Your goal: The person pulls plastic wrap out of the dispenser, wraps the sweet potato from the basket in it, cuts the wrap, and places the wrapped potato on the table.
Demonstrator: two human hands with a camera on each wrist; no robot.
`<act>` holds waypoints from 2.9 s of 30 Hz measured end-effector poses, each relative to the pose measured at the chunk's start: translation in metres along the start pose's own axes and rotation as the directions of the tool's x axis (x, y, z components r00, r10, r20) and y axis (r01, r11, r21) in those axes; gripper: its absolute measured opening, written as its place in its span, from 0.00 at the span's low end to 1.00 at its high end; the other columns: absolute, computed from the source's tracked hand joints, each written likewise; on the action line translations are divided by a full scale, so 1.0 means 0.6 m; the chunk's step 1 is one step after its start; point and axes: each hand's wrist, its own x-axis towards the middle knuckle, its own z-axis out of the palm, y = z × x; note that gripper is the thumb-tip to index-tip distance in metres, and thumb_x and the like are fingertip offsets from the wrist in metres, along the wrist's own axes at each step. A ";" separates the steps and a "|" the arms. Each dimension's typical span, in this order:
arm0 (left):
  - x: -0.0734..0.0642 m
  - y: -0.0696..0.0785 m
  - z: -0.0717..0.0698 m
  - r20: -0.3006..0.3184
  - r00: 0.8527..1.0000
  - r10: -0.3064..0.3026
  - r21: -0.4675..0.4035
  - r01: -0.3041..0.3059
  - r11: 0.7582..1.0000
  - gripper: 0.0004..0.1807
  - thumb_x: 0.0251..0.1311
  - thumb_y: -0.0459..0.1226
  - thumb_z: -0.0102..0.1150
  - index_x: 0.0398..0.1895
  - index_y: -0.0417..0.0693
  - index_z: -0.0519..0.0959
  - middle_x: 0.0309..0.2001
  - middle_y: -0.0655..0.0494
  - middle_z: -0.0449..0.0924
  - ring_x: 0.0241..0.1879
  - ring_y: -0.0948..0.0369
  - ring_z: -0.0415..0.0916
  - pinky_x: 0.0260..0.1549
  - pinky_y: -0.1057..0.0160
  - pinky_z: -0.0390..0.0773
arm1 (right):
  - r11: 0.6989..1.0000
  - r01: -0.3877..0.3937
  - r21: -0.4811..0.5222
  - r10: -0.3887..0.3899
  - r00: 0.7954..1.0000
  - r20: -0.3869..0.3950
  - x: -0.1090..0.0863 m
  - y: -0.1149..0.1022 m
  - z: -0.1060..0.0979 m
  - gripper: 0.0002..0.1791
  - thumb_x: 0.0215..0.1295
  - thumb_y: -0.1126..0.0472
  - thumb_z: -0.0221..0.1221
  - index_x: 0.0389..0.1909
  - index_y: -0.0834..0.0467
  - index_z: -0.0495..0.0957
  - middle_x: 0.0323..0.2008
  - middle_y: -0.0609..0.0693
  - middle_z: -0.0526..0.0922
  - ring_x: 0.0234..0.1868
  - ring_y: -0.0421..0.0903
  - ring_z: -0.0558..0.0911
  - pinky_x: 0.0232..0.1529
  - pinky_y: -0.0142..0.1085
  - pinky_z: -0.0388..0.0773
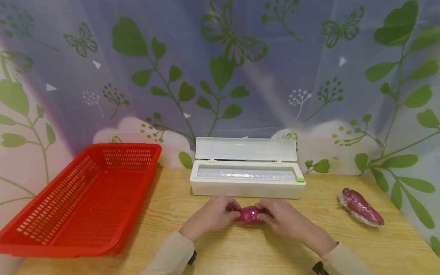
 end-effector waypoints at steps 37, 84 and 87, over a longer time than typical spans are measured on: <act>0.000 -0.006 -0.001 0.004 0.999 0.048 0.005 -0.048 0.999 0.11 0.70 0.37 0.60 0.50 0.46 0.87 0.46 0.54 0.89 0.43 0.66 0.83 0.46 0.70 0.81 | 0.999 0.030 -0.044 -0.029 0.999 0.022 0.007 0.008 -0.006 0.20 0.54 0.55 0.76 0.46 0.54 0.81 0.41 0.46 0.86 0.37 0.36 0.81 0.38 0.30 0.81; -0.169 -0.003 -0.031 -0.373 0.922 0.107 0.448 0.078 0.891 0.17 0.65 0.43 0.67 0.56 0.55 0.83 0.53 0.58 0.86 0.52 0.57 0.83 0.49 0.51 0.83 | 0.799 -0.541 -0.262 0.488 0.839 -0.241 -0.192 0.180 -0.116 0.34 0.61 0.35 0.66 0.45 0.64 0.75 0.28 0.57 0.79 0.26 0.52 0.77 0.20 0.46 0.72; -0.167 -0.009 -0.027 -0.385 0.917 0.103 0.457 0.093 0.884 0.17 0.64 0.42 0.67 0.56 0.54 0.83 0.53 0.57 0.86 0.53 0.57 0.82 0.50 0.50 0.82 | 0.775 -0.565 -0.281 0.521 0.824 -0.221 -0.194 0.176 -0.124 0.39 0.64 0.29 0.60 0.45 0.65 0.77 0.29 0.59 0.78 0.25 0.53 0.78 0.19 0.46 0.72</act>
